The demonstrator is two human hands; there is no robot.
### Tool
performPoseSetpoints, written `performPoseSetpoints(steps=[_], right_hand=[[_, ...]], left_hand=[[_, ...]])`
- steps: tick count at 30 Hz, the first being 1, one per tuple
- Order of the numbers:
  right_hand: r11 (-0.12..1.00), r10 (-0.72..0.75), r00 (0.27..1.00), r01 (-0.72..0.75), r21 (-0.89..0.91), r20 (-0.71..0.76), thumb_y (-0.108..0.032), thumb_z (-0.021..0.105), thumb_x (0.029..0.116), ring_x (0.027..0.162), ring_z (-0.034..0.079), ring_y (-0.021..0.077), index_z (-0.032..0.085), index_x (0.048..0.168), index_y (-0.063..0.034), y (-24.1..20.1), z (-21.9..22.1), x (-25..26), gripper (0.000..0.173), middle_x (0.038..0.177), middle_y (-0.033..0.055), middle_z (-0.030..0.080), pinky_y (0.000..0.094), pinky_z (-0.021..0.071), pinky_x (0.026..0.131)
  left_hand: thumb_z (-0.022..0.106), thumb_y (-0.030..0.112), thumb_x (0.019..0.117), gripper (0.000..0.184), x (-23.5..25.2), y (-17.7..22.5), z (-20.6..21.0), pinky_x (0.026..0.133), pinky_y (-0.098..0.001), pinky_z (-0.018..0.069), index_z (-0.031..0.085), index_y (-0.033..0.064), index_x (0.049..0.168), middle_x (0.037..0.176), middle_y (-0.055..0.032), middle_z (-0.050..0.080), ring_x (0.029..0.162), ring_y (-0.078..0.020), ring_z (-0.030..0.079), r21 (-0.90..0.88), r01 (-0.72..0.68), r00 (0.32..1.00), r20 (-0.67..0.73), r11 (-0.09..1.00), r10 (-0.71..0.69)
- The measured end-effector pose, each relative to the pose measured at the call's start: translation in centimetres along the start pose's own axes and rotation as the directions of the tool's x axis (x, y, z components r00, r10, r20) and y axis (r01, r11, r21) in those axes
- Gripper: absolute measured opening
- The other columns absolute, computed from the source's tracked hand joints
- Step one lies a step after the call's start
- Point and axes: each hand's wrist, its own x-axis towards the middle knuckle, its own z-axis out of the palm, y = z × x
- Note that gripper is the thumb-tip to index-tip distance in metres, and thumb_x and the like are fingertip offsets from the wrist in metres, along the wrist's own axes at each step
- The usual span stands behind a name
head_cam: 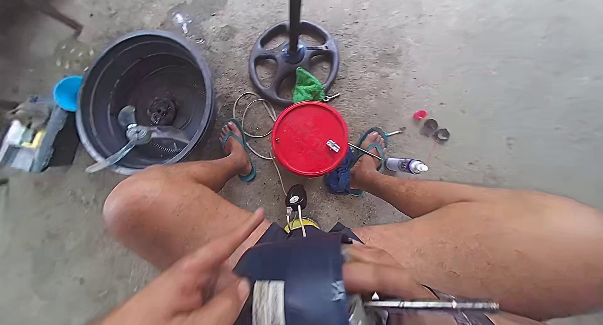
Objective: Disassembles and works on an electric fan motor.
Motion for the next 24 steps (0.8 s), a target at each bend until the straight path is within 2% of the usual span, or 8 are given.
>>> performPoseSetpoints(steps=[2, 6, 8, 11, 12, 16, 19, 24], right_hand=[[0.974, 0.076, 0.997, -0.076, 0.212, 0.007, -0.036, 0.082, 0.0848, 0.115, 0.063, 0.0005, 0.057, 0.141, -0.0191, 0.7, -0.9, 0.5, 0.064, 0.127, -0.0078, 0.067, 0.0214, 0.0542, 0.099], [0.971, 0.08, 0.959, -0.013, 0.239, -0.272, -0.044, 0.082, 0.0838, 0.109, 0.065, -0.0031, 0.062, 0.133, -0.0211, 0.4, -1.1, 1.1, 0.058, 0.121, -0.014, 0.07, 0.019, 0.0545, 0.095], [0.937, 0.18, 0.934, -0.067, 0.343, -0.31, -0.034, 0.075, 0.0927, 0.111, 0.064, -0.0057, 0.063, 0.13, -0.0254, 0.2, -1.0, 0.1, 0.04, 0.12, -0.0161, 0.07, 0.0174, 0.0533, 0.097], [0.522, 0.262, 0.931, 0.085, 0.849, -0.254, -0.027, 0.043, 0.1103, 0.122, 0.064, 0.0051, 0.067, 0.133, -0.0161, 3.3, 1.0, -4.5, 0.035, 0.129, -0.0013, 0.071, 0.0264, 0.0519, 0.105], [0.566, 0.117, 0.963, 0.136, 0.813, -0.243, -0.022, 0.036, 0.1126, 0.132, 0.056, 0.0044, 0.058, 0.143, -0.0143, 4.9, 1.4, -5.9, 0.038, 0.141, -0.0012, 0.064, 0.0246, 0.0452, 0.112], [0.8, 0.496, 0.835, -0.332, 0.499, -0.239, -0.019, 0.063, 0.0996, 0.11, 0.064, -0.0089, 0.069, 0.123, -0.0294, 0.0, 1.4, -3.9, 0.027, 0.116, -0.0194, 0.073, 0.0174, 0.0506, 0.1], [0.753, 0.58, 0.801, -0.458, 0.473, -0.148, -0.017, 0.063, 0.0994, 0.103, 0.065, -0.0075, 0.067, 0.117, -0.0164, -1.4, 1.8, -0.7, 0.018, 0.107, -0.0107, 0.072, 0.0147, 0.0517, 0.092], [0.489, 0.868, 0.488, -0.872, -0.017, -0.095, 0.004, 0.048, 0.0993, 0.092, 0.057, 0.0009, 0.055, 0.113, 0.0208, -7.8, 2.2, 11.8, 0.023, 0.105, 0.0224, 0.063, 0.0063, 0.0421, 0.081]], left_hand=[[0.05, 0.026, 0.1086, 0.054, 1.2, 0.2, -1.0, 0.049, -0.0178, 0.0495, 0.033, 0.0276, 0.16, 0.075, 0.0037, 0.063, 0.057, -0.0036, 0.056, -0.044, -0.039, 0.997, -0.072, 0.998, 0.035], [0.05, 0.038, 0.1068, 0.057, 3.6, -0.5, -4.1, 0.109, -0.0302, 0.0475, 0.039, 0.0171, 0.158, 0.137, 0.002, 0.063, 0.128, -0.0114, 0.056, 0.219, -0.338, 0.94, 0.033, 0.915, 0.339], [0.064, 0.032, 0.1004, 0.072, 5.1, -2.3, -3.8, 0.118, -0.0394, 0.0424, 0.032, 0.0084, 0.16, 0.154, -0.0055, 0.049, 0.143, -0.0231, 0.045, 0.132, -0.489, 0.871, 0.124, 0.862, 0.475], [0.083, 0.035, 0.0842, 0.106, 7.2, -4.3, -2.0, 0.113, -0.0436, 0.0474, 0.017, 0.0053, 0.162, 0.158, -0.0122, 0.043, 0.143, -0.0295, 0.045, -0.168, -0.511, 0.831, 0.155, 0.843, 0.535], [0.086, 0.037, 0.0801, 0.114, 8.0, -4.6, -1.6, 0.114, -0.0441, 0.0473, 0.014, 0.0035, 0.162, 0.156, -0.0149, 0.043, 0.141, -0.0303, 0.047, -0.216, -0.526, 0.817, 0.139, 0.822, 0.56], [0.082, 0.053, 0.0798, 0.114, 8.6, -4.5, -2.1, 0.107, -0.0339, 0.0515, 0.019, 0.0066, 0.162, 0.142, -0.0098, 0.057, 0.128, -0.0184, 0.058, -0.077, -0.453, 0.876, 0.144, 0.888, 0.46], [0.078, 0.059, 0.0798, 0.105, 8.4, -4.3, -2.7, 0.091, -0.0279, 0.0561, 0.027, 0.0198, 0.163, 0.138, -0.0045, 0.057, 0.116, -0.0117, 0.061, 0.082, -0.362, 0.885, 0.343, 0.928, 0.315], [0.073, 0.039, 0.0818, 0.098, 9.5, -4.7, 0.0, 0.125, -0.041, 0.0266, 0.027, 0.0065, 0.162, 0.169, -0.0154, 0.015, 0.155, -0.026, 0.02, -0.165, -0.485, 0.687, 0.536, 0.859, 0.491]])
